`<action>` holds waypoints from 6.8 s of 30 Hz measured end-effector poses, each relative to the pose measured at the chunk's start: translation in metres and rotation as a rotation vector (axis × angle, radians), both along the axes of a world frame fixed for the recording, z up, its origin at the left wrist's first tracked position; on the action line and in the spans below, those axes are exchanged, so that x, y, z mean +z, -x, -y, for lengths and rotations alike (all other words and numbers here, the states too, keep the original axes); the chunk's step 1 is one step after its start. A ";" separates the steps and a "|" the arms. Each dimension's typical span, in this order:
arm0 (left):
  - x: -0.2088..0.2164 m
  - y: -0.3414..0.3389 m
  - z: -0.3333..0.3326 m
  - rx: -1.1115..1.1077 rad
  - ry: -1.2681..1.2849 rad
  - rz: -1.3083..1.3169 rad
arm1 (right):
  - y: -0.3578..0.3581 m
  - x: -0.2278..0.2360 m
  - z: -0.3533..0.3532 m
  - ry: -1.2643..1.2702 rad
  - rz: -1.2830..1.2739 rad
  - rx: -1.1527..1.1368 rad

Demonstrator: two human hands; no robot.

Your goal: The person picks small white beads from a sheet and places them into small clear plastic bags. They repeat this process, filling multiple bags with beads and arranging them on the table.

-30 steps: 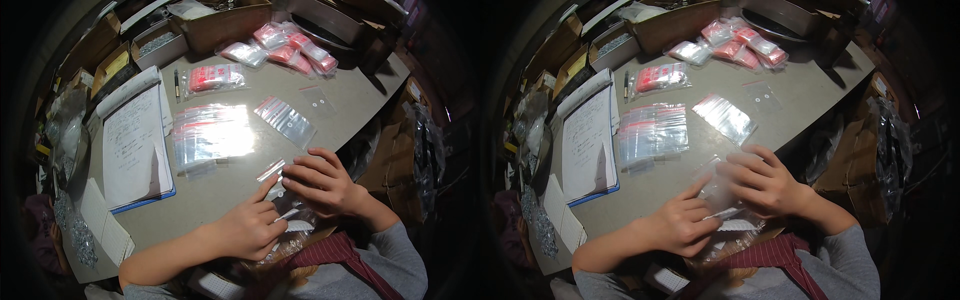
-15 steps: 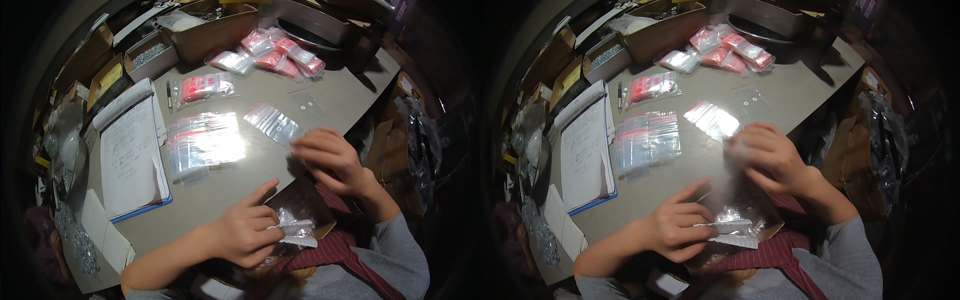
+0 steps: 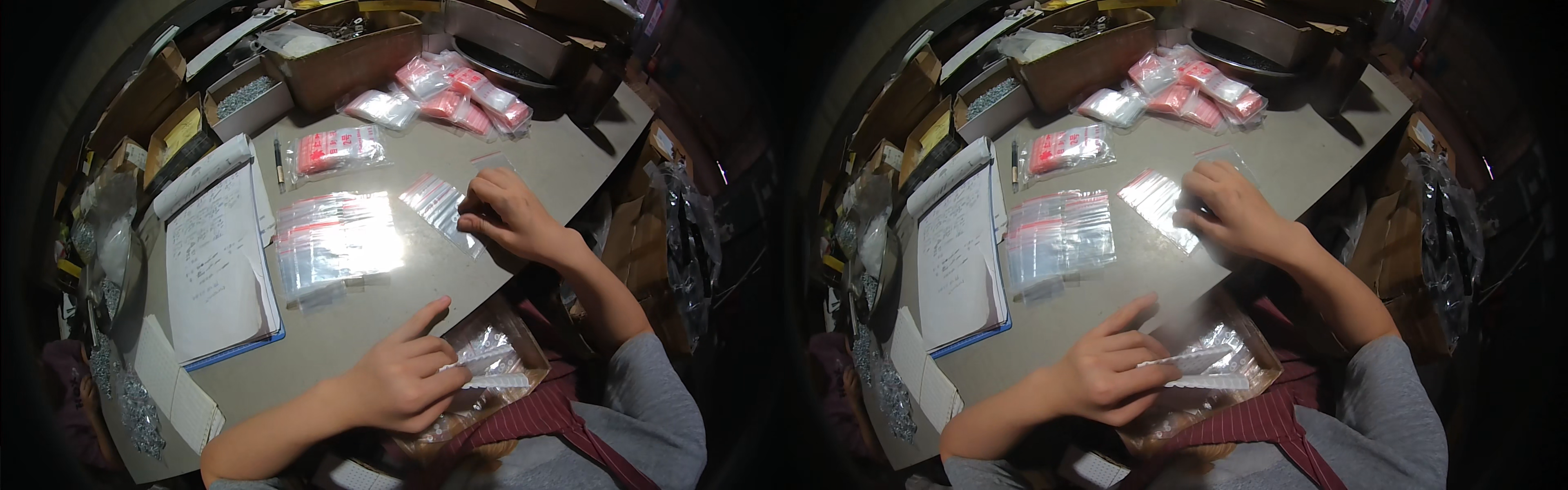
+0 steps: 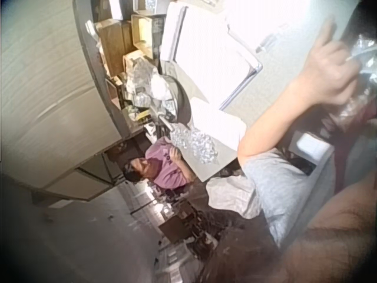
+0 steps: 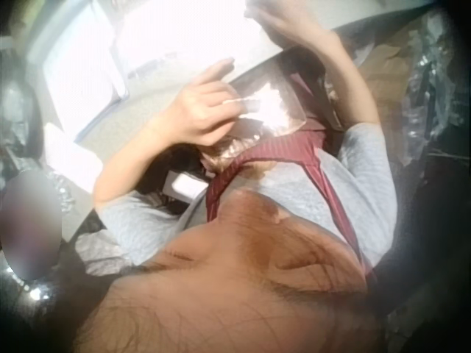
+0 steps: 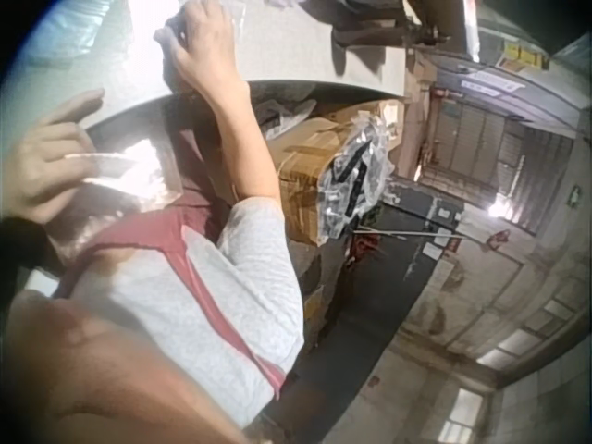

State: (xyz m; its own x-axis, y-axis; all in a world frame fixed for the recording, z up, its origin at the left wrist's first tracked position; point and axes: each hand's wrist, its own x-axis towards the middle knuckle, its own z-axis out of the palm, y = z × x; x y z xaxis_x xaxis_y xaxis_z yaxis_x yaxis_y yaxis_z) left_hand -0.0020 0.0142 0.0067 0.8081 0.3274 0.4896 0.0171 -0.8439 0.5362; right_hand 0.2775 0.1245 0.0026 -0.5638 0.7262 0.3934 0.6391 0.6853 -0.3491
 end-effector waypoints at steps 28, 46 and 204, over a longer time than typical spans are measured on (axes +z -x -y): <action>-0.008 0.000 0.006 0.024 -0.183 -0.081 | 0.017 0.015 -0.046 0.541 -0.265 0.031; -0.006 -0.002 0.013 -0.163 -0.257 0.082 | -0.005 0.052 0.084 0.806 -0.305 0.236; -0.009 -0.004 0.016 0.369 -0.176 -0.015 | 0.060 0.087 -0.001 0.467 -0.105 0.189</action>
